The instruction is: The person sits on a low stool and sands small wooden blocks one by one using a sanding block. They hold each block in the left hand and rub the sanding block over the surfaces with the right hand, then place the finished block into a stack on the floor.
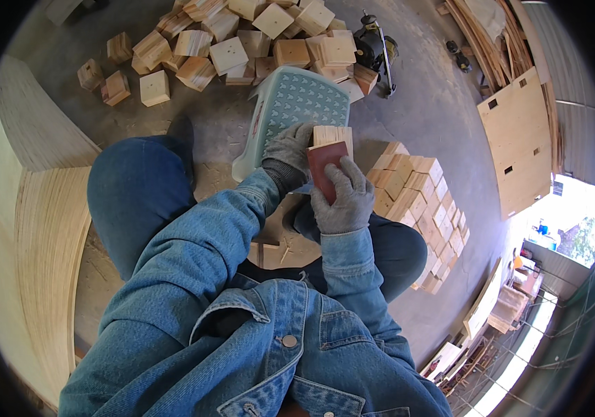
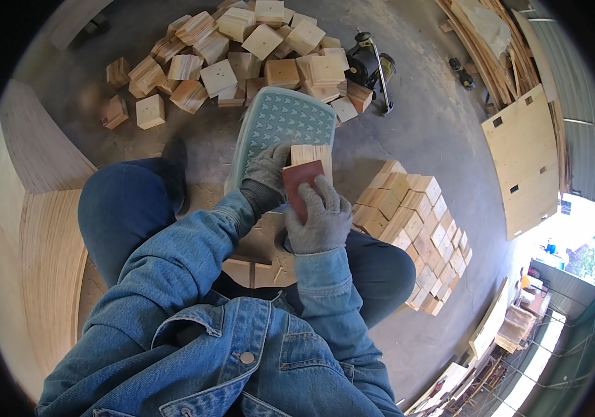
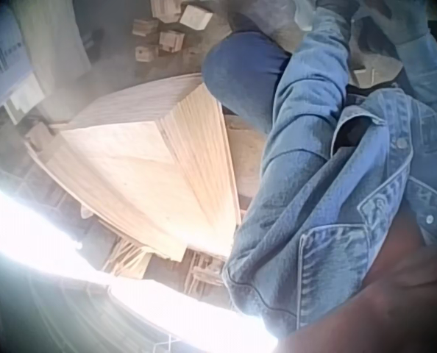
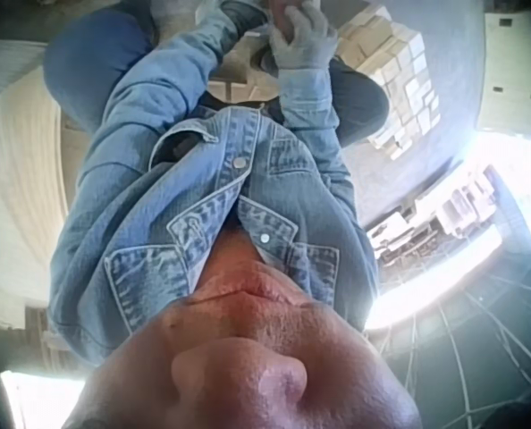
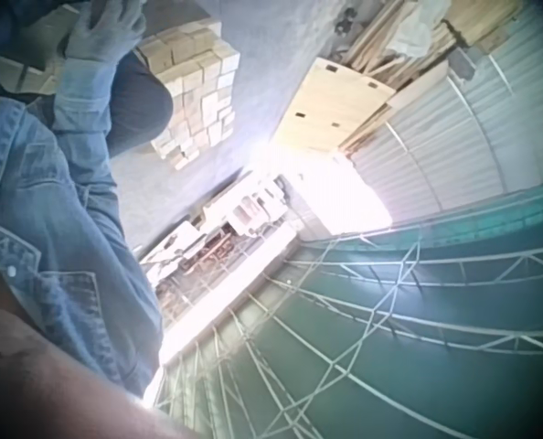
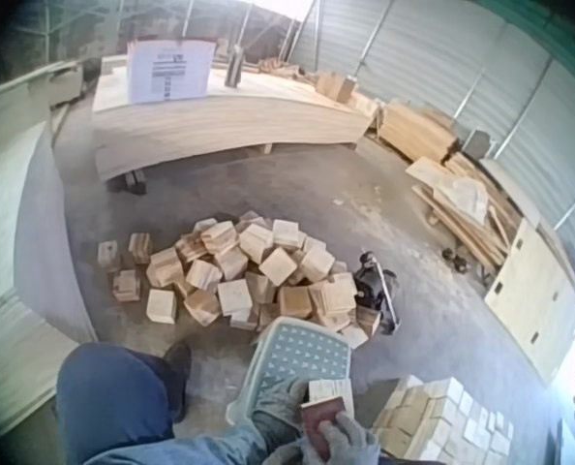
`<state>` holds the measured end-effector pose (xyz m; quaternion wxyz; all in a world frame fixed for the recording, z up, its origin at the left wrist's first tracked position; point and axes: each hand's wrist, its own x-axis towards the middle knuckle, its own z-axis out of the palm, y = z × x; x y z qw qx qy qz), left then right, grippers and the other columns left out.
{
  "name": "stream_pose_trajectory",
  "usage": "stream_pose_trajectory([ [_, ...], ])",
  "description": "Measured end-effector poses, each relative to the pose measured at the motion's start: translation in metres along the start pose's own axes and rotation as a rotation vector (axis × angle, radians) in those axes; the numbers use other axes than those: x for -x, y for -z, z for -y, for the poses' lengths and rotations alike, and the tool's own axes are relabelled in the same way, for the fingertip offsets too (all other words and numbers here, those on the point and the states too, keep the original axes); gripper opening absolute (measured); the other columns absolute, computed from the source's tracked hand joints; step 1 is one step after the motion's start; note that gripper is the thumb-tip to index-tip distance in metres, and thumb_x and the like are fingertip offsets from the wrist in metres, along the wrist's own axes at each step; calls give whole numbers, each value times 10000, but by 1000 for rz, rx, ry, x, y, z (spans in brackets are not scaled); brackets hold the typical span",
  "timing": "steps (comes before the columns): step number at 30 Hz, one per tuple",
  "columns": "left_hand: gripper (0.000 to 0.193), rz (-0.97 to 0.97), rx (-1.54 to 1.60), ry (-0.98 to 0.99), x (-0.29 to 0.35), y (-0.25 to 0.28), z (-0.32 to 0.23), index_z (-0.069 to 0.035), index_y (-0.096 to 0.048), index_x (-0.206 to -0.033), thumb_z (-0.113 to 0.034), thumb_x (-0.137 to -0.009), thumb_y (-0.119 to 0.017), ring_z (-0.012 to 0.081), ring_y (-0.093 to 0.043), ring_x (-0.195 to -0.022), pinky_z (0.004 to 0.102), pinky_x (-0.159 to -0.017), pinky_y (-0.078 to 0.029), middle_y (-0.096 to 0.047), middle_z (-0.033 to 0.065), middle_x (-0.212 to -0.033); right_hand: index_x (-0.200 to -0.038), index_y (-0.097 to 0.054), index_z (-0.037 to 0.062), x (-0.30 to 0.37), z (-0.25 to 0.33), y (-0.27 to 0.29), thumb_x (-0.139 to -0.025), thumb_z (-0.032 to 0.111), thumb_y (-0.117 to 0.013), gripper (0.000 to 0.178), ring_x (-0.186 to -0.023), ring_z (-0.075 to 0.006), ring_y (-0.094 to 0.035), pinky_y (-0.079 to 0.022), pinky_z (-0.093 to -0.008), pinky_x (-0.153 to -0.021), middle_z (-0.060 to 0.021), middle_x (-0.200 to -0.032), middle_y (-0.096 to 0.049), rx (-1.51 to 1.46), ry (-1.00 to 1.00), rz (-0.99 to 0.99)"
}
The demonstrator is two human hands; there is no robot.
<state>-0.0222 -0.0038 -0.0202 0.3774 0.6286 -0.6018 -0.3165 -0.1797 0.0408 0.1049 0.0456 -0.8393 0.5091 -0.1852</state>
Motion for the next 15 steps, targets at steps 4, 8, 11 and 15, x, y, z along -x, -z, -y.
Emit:
stream_pose_trajectory([
  [4, 712, -41, -11, -36, 2, -5, 6, -126, -502, -1432, -328, -819, -801, 400, -563, -1321, 485, -1153, -442, -570, 187, -1420, -1213, -745, 205, -22, -7, -10, -729, 247, -869, 502, -1206, -410, -608, -513, -526, -1003, -90, -1419, -634, 19, -10, -21],
  [8, 756, -70, -54, -40, 2, -3, 2, -119, -500, -1429, -358, -790, -826, 398, -569, -1289, 496, -1131, -450, -585, 190, -1365, -1248, -737, 226, -62, -15, -21, -765, 309, -853, 504, -1228, -403, -604, -514, -525, -1026, -63, -1445, -619, 83, -82, 9],
  [11, 779, -60, -94, -1, 0, -5, -3, -119, -494, -1430, -374, -779, -838, 392, -571, -1279, 499, -1130, -451, -589, 184, -1346, -1290, -726, 242, -85, -20, -25, -784, 358, -839, 531, -1256, -397, -593, -510, -522, -1051, -46, -1479, -598, 136, -156, 62],
  [15, 793, -66, -74, -12, 0, -12, 6, -128, -488, -1437, -378, -774, -842, 385, -558, -1304, 495, -1142, -449, -586, 177, -1355, -1288, -736, 196, -86, -19, -26, -761, 312, -868, 556, -1297, -381, -591, -479, -506, -1089, -108, -1459, -619, 126, -150, 36],
])
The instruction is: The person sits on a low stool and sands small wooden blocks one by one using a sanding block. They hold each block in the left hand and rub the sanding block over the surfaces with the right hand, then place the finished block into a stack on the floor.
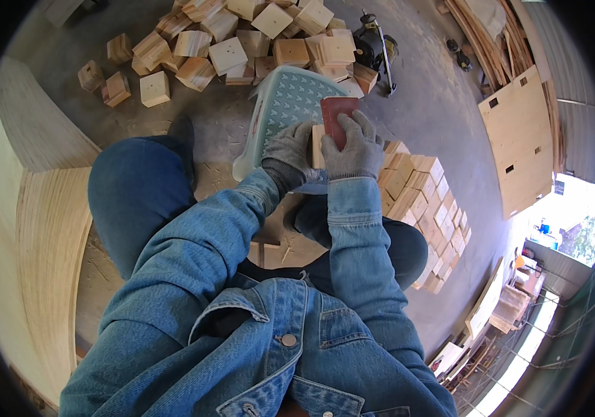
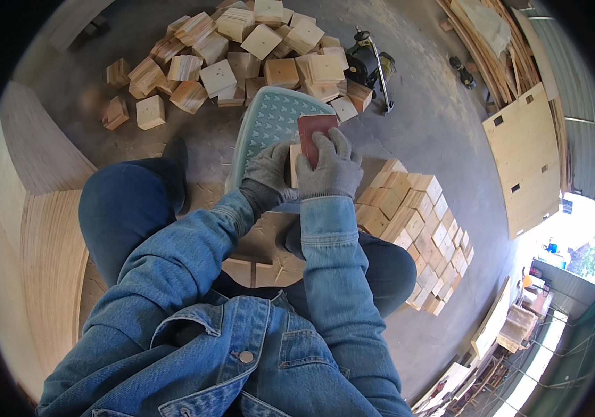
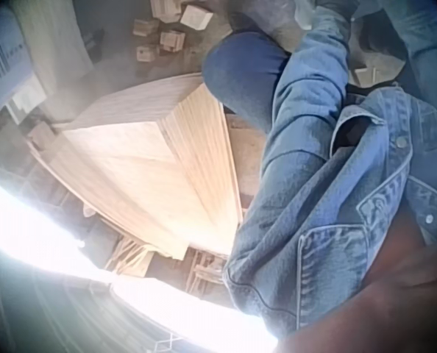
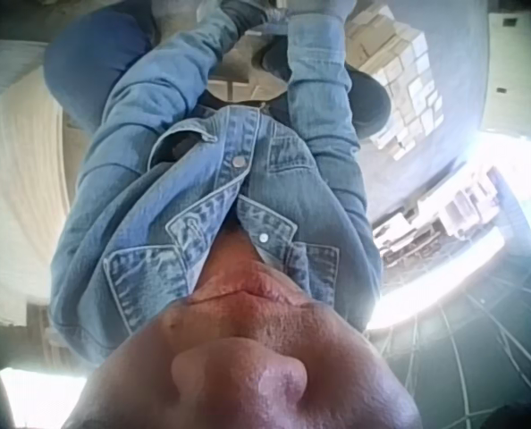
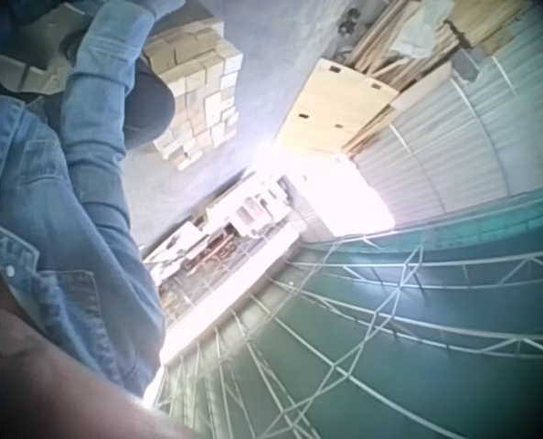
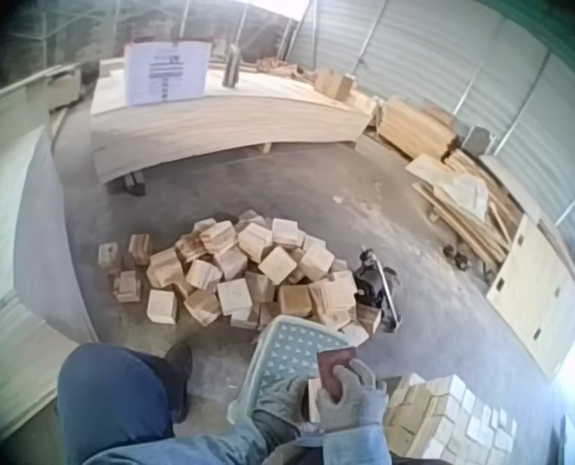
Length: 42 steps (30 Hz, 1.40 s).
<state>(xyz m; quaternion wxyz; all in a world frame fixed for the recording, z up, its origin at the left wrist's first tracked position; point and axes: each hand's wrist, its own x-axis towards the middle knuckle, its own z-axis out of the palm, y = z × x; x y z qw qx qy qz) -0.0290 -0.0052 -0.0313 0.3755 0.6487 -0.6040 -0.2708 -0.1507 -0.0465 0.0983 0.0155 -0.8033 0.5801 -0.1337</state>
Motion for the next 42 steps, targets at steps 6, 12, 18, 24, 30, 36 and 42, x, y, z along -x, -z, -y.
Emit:
stream_pose_trajectory([
  [6, 768, 66, -1, 18, 2, 16, -14, -159, -473, -1498, -357, -832, -799, 389, -546, -1357, 467, -1189, -422, -545, 166, -1475, -1296, -733, 178, 46, -4, 13, -755, 308, -872, 573, -1250, -417, -594, -479, -532, -1066, -126, -1469, -607, -46, 68, -2],
  [12, 704, 51, 91, -2, 0, 7, -1, -141, -498, -1456, -337, -847, -793, 397, -564, -1334, 488, -1159, -446, -567, 175, -1447, -1266, -740, 168, 94, 4, 22, -724, 269, -883, 570, -1202, -423, -603, -485, -546, -1032, -131, -1444, -618, -84, 142, -18],
  [18, 697, 68, 79, 4, -1, 8, -2, -139, -492, -1456, -340, -857, -786, 404, -558, -1338, 493, -1158, -445, -561, 184, -1450, -1217, -747, 181, 89, 6, 23, -715, 251, -887, 526, -1193, -413, -611, -502, -529, -1012, -110, -1411, -637, -112, 149, -51],
  [24, 745, 86, 65, -13, -1, 6, 2, -131, -479, -1463, -357, -828, -795, 402, -547, -1347, 501, -1163, -436, -547, 191, -1455, -1219, -748, 191, 57, 2, 13, -730, 263, -877, 511, -1202, -419, -610, -512, -538, -1016, -93, -1418, -635, -98, 110, -54],
  [30, 800, 73, 26, 53, 0, 15, -14, -136, -468, -1487, -373, -803, -811, 395, -538, -1358, 492, -1176, -424, -545, 179, -1456, -1228, -757, 140, 13, 2, 5, -738, 270, -878, 521, -1261, -371, -630, -489, -484, -1088, -136, -1418, -648, -30, -7, -10],
  [36, 833, 70, 30, 61, 1, 9, -8, -143, -468, -1492, -400, -785, -825, 386, -524, -1375, 500, -1200, -399, -530, 172, -1477, -1301, -730, 217, 16, -9, -3, -795, 341, -829, 531, -1253, -425, -591, -493, -545, -1062, -79, -1476, -603, -29, 31, -21],
  [42, 825, 91, 48, 5, 0, 12, -7, -141, -476, -1480, -398, -782, -836, 380, -511, -1395, 498, -1203, -398, -526, 165, -1486, -1300, -726, 197, 41, -1, 10, -775, 328, -863, 558, -1242, -440, -588, -485, -546, -1057, -115, -1468, -607, -34, 73, -3],
])
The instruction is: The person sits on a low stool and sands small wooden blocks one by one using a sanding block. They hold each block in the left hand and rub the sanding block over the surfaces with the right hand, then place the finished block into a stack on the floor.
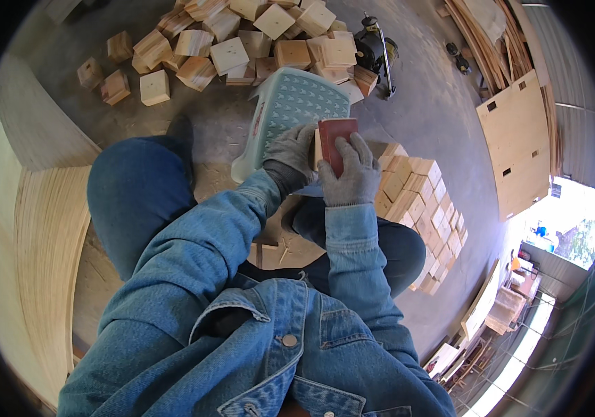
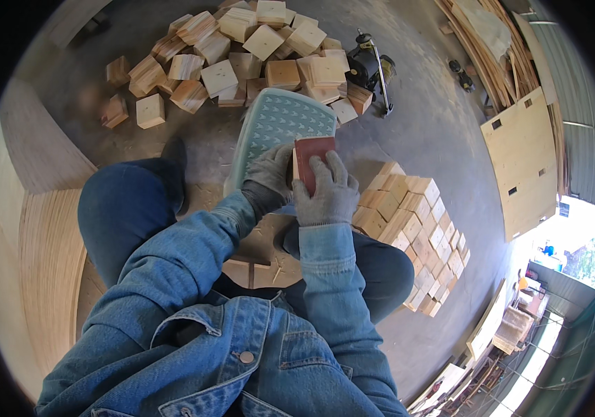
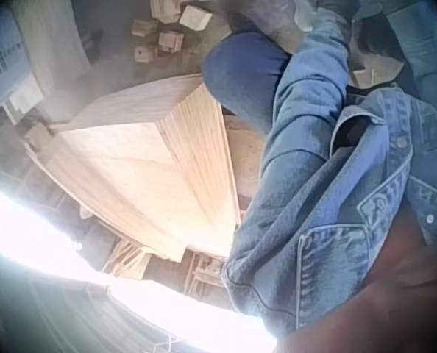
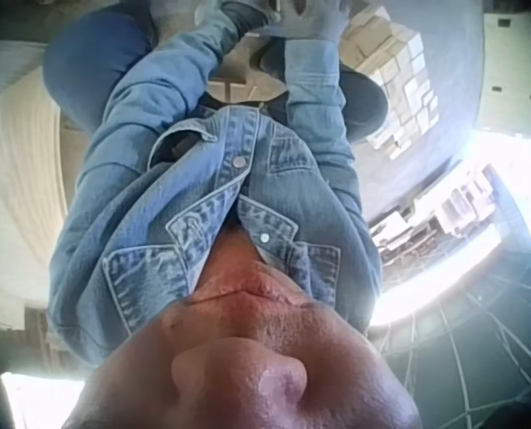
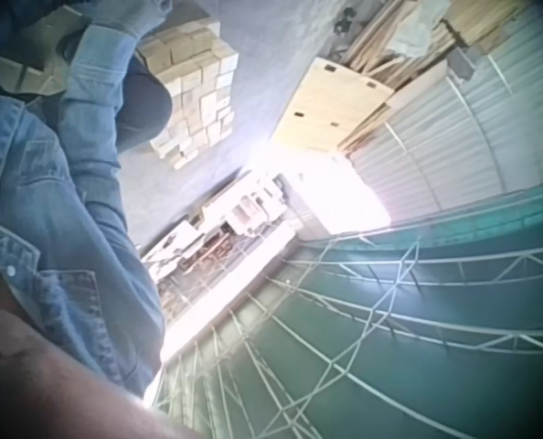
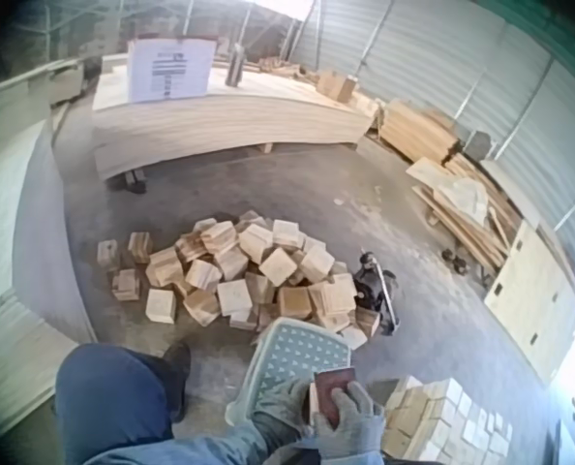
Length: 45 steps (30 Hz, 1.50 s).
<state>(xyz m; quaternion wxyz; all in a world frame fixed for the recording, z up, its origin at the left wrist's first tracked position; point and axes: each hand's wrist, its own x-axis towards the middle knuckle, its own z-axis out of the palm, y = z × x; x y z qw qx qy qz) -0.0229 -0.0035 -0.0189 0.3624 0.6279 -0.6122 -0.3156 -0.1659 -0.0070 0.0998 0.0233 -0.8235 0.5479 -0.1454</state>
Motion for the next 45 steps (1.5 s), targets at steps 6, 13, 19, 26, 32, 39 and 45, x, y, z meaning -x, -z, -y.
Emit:
stream_pose_trajectory([
  [6, 773, -19, 55, 16, -2, -4, 5, -131, -470, -1478, -373, -828, -812, 391, -529, -1380, 506, -1190, -411, -544, 174, -1469, -1237, -757, 130, 37, 12, 11, -728, 256, -897, 543, -1217, -393, -646, -472, -516, -1066, -174, -1397, -664, -44, 57, -36],
  [13, 766, 44, 24, 53, -2, 3, -3, -140, -470, -1474, -376, -831, -812, 397, -527, -1380, 504, -1190, -410, -544, 177, -1472, -1217, -758, 159, 31, 3, 8, -722, 251, -889, 520, -1199, -413, -625, -501, -527, -1023, -143, -1394, -658, -87, 71, -62],
  [19, 796, -96, -52, -8, 2, -2, 0, -136, -499, -1429, -373, -761, -861, 391, -580, -1288, 487, -1133, -458, -594, 181, -1361, -1216, -766, 154, -9, 0, 0, -727, 238, -884, 510, -1216, -405, -636, -497, -505, -1070, -143, -1405, -661, -29, -24, -68],
  [26, 876, -66, -46, 37, 1, -4, -5, -134, -476, -1461, -360, -724, -893, 379, -570, -1310, 480, -1153, -453, -578, 174, -1391, -1266, -756, 150, -34, -9, -5, -733, 259, -901, 562, -1299, -376, -611, -489, -487, -1124, -152, -1433, -647, 32, -91, -12],
  [32, 826, -51, -51, 5, 1, -1, -4, -129, -473, -1471, -332, -766, -853, 372, -544, -1352, 474, -1168, -435, -564, 166, -1434, -1289, -742, 182, -14, -13, -5, -774, 326, -856, 546, -1219, -426, -603, -482, -527, -1075, -113, -1461, -617, 2, -34, -26],
  [39, 725, -57, 31, -6, -2, -9, 9, -151, -479, -1466, -353, -840, -785, 392, -542, -1360, 487, -1172, -430, -553, 179, -1446, -1257, -748, 162, 38, 4, 9, -745, 284, -874, 541, -1195, -404, -622, -477, -531, -1043, -135, -1431, -634, -51, 74, -33],
  [45, 705, -7, 6, 35, -2, -3, 2, -138, -490, -1443, -342, -840, -791, 402, -555, -1333, 494, -1158, -438, -560, 182, -1427, -1230, -752, 173, 41, 3, 12, -706, 255, -884, 546, -1182, -395, -631, -492, -530, -1028, -126, -1405, -648, -94, 85, -39],
])
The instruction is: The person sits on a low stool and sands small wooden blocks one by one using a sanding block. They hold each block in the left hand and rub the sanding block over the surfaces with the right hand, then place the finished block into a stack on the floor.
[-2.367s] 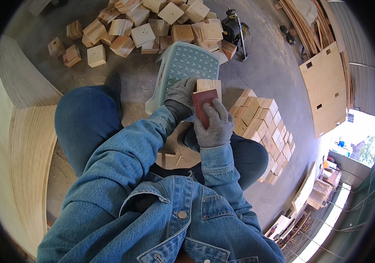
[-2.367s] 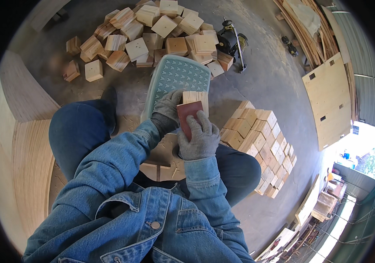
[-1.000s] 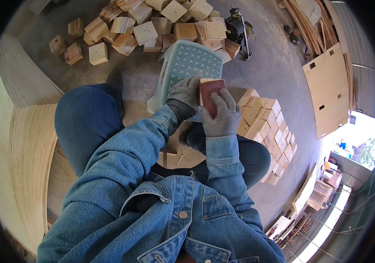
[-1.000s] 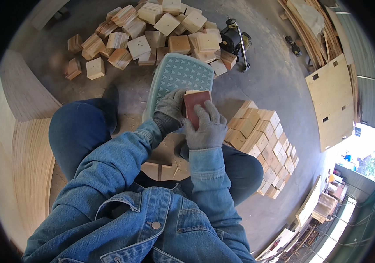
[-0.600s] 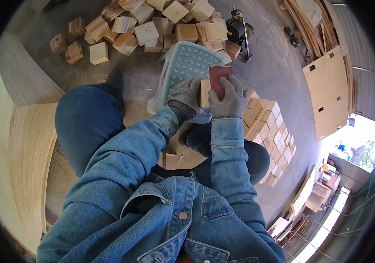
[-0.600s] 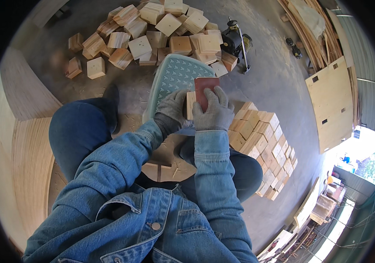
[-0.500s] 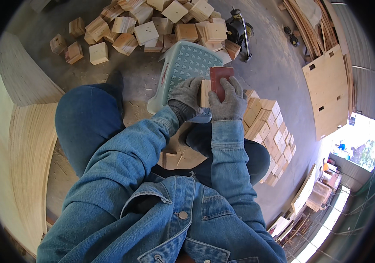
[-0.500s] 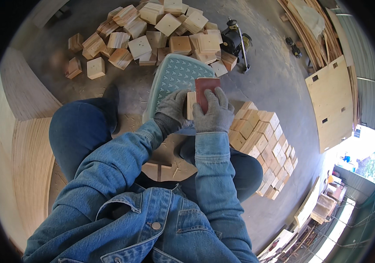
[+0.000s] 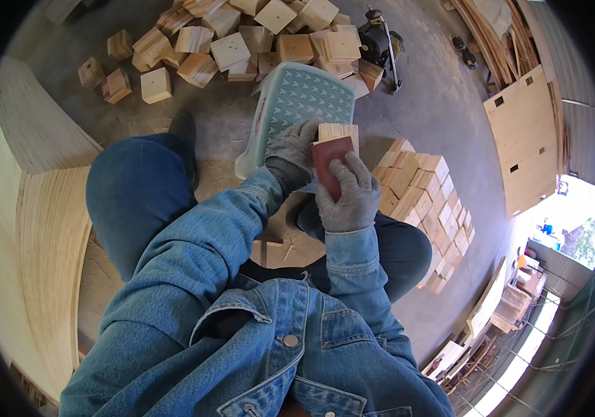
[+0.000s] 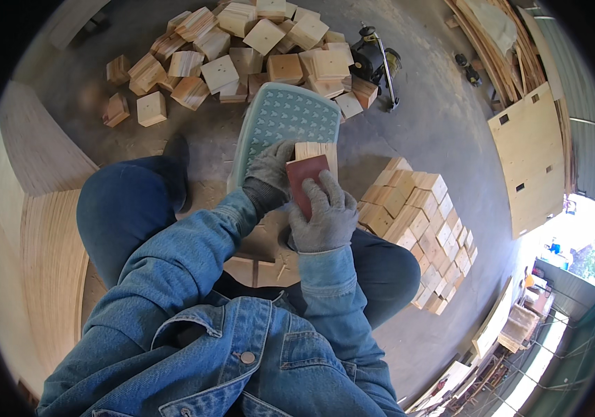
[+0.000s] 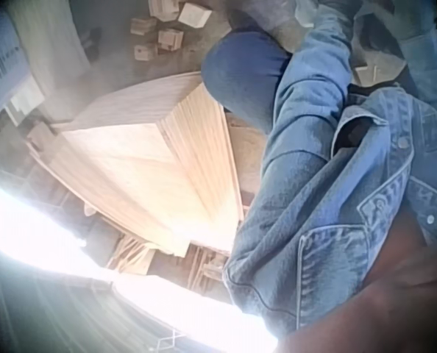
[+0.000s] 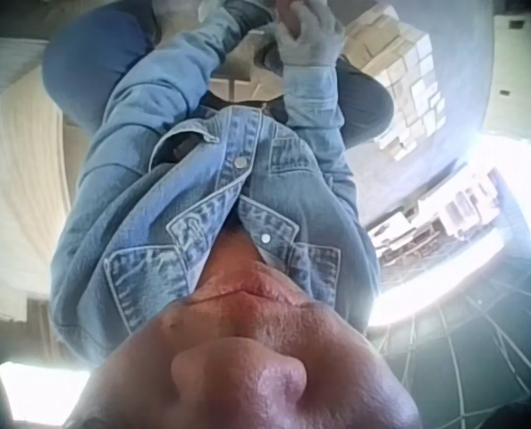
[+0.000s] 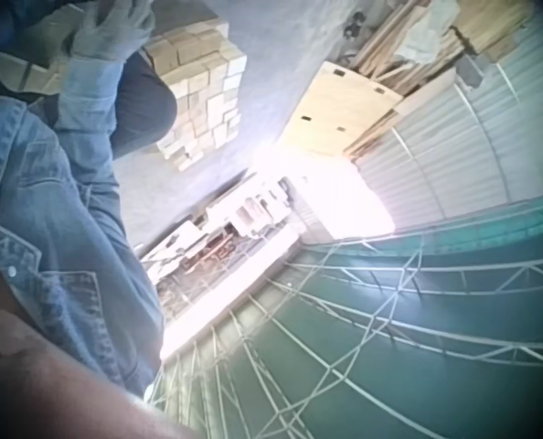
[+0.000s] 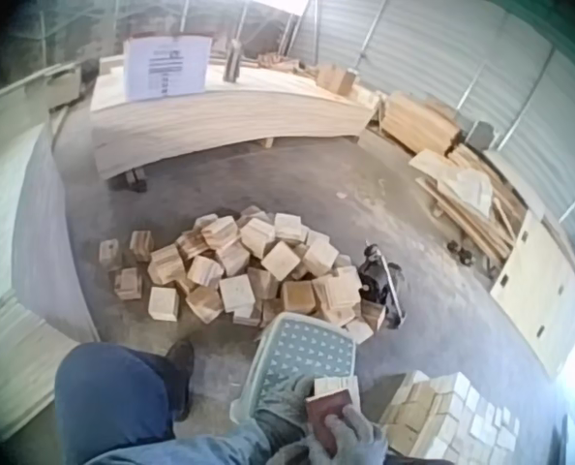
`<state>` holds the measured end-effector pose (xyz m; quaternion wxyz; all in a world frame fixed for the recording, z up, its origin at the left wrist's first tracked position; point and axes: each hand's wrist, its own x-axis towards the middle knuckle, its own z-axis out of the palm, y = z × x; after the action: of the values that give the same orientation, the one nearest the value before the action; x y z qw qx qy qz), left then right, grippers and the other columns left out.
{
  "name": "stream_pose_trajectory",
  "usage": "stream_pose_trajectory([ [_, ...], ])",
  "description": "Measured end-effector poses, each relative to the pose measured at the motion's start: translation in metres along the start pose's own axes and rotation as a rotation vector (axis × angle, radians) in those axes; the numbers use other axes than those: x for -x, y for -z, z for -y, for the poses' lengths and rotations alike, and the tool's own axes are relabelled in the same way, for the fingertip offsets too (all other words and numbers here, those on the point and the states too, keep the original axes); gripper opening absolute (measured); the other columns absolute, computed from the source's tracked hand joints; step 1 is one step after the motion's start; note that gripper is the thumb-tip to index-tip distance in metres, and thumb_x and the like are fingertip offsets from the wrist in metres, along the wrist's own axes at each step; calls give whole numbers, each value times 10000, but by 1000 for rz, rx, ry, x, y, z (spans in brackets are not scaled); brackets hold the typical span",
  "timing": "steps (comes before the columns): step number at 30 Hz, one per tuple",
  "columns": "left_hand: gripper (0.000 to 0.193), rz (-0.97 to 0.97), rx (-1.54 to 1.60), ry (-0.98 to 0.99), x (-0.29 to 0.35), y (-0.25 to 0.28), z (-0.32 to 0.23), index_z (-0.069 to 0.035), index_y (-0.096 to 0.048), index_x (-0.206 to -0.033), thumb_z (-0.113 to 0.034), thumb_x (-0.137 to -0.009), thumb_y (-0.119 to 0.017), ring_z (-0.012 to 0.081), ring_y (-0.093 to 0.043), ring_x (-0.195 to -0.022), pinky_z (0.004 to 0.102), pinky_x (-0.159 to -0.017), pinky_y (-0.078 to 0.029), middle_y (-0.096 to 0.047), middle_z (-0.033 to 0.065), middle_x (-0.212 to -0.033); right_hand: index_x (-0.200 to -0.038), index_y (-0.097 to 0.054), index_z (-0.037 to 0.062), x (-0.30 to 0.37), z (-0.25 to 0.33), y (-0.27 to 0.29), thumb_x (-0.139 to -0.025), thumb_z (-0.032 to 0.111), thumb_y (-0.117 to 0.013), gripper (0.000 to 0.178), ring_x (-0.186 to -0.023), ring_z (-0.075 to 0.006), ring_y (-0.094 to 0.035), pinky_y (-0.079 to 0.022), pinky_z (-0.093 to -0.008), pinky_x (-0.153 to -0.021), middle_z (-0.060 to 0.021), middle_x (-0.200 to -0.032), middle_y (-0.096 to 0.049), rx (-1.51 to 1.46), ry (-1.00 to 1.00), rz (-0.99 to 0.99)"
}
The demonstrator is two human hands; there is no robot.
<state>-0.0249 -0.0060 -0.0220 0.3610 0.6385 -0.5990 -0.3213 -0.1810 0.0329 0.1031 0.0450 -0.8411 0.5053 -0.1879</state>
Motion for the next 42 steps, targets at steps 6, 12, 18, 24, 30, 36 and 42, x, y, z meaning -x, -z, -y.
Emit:
stream_pose_trajectory([
  [6, 782, -74, -23, -83, 3, 3, -4, -115, -504, -1427, -370, -776, -855, 403, -568, -1295, 496, -1129, -456, -583, 194, -1378, -1236, -750, 180, -38, -19, -11, -725, 253, -869, 530, -1205, -424, -613, -505, -522, -1041, -99, -1414, -644, 27, -52, -43],
  [12, 900, -36, -79, -3, 3, 4, -11, -115, -457, -1489, -403, -750, -883, 390, -551, -1342, 487, -1173, -437, -557, 207, -1417, -1302, -735, 195, -79, -36, -19, -785, 324, -844, 544, -1267, -413, -586, -476, -523, -1099, -103, -1483, -604, 140, -208, 50],
  [18, 865, -66, -67, -48, 5, -2, -2, -105, -464, -1483, -392, -770, -862, 386, -556, -1338, 484, -1178, -430, -555, 187, -1441, -1300, -731, 185, -50, -30, -16, -760, 305, -862, 568, -1262, -417, -584, -473, -523, -1085, -120, -1478, -599, 125, -122, 5],
  [24, 739, -108, -4, -109, 1, -7, 9, -110, -515, -1421, -375, -805, -826, 407, -569, -1303, 490, -1136, -449, -593, 189, -1377, -1265, -733, 184, 9, 2, -2, -709, 260, -889, 582, -1215, -413, -601, -483, -530, -1042, -118, -1451, -610, 41, -1, -1],
  [30, 666, -22, -4, -43, 2, 9, -11, -138, -498, -1423, -337, -856, -785, 399, -564, -1312, 488, -1146, -449, -590, 176, -1383, -1225, -733, 179, 8, -1, 2, -692, 238, -898, 561, -1168, -407, -625, -505, -533, -1005, -115, -1390, -645, 8, 17, -13],
  [36, 818, -56, -44, -62, 4, 4, -7, -115, -489, -1442, -385, -764, -859, 400, -560, -1314, 498, -1142, -449, -576, 198, -1389, -1201, -746, 178, -31, -21, -10, -698, 226, -883, 523, -1175, -415, -625, -517, -525, -1008, -114, -1382, -650, 32, -23, -72],
  [42, 963, -25, -67, -16, 3, 4, -12, -112, -444, -1509, -420, -717, -897, 392, -531, -1367, 480, -1185, -423, -555, 203, -1432, -1314, -734, 199, -85, -46, -20, -772, 313, -864, 569, -1245, -421, -604, -519, -495, -1068, -81, -1508, -602, 109, -259, 46],
])
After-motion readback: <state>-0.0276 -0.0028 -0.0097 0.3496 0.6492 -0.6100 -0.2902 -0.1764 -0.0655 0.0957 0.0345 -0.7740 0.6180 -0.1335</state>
